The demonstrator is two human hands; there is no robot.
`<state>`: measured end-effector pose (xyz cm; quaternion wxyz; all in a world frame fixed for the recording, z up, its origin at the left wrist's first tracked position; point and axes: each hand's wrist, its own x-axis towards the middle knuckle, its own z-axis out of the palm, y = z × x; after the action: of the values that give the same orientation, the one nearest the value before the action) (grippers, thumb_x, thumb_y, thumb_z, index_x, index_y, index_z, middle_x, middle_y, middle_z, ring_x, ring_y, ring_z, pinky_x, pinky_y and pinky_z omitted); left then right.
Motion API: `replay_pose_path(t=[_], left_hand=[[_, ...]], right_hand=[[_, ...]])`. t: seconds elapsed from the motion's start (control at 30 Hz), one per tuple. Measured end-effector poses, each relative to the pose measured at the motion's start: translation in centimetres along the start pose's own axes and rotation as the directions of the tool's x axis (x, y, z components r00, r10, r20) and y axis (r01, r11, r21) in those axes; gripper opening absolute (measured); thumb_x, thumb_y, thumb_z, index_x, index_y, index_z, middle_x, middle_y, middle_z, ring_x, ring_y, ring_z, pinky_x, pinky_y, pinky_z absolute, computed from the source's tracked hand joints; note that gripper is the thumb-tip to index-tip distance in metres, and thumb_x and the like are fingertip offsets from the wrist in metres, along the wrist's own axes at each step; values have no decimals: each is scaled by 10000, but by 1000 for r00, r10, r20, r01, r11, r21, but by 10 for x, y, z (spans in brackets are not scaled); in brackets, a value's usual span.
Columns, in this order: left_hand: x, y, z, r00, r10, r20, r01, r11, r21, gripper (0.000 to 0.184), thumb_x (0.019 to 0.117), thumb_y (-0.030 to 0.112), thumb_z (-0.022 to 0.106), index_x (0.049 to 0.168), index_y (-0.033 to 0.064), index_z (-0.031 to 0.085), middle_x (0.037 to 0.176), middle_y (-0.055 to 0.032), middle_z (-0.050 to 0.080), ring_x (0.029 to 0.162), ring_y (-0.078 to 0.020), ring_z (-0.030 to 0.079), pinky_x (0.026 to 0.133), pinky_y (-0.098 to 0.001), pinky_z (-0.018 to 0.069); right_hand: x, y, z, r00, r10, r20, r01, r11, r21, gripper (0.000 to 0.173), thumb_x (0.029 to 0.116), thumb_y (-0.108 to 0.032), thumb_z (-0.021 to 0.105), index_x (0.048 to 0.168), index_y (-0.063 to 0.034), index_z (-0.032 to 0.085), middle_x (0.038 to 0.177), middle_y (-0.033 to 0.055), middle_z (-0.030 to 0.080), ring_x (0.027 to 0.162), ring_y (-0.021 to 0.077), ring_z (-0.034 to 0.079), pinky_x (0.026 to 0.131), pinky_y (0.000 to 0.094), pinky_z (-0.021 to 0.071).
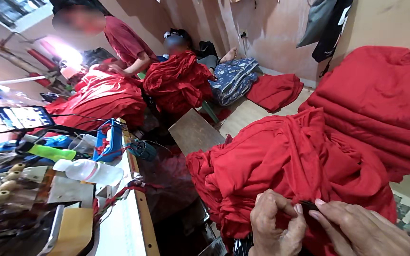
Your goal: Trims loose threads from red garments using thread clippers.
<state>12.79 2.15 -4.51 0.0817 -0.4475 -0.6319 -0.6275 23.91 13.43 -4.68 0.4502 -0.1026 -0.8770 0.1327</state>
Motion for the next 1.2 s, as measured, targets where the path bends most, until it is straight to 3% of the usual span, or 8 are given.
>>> replay_pose_path(t=[0.8,1.2], left_hand=[[0,-3,-1,1000,6,9,-6,1000,1,145,855,54,676,816,93,542,765,2,610,788,-45,612,794,-175,498],[0,-4,-3,988,74,133,-82,995,59,136,832,29,664,778,73,546,720,-27,595,736,-84,594,800,-214,474]], right_hand=[[0,0,0,994,93,51,-96,993,69,257,1033,-285,594,965,-70,720,805,104,721,728,202,657,636,294,469],[3,1,4,996,76,35,-77,996,48,265,1044,-286,578,1009,-69,726,826,104,722,718,215,645,630,306,462]])
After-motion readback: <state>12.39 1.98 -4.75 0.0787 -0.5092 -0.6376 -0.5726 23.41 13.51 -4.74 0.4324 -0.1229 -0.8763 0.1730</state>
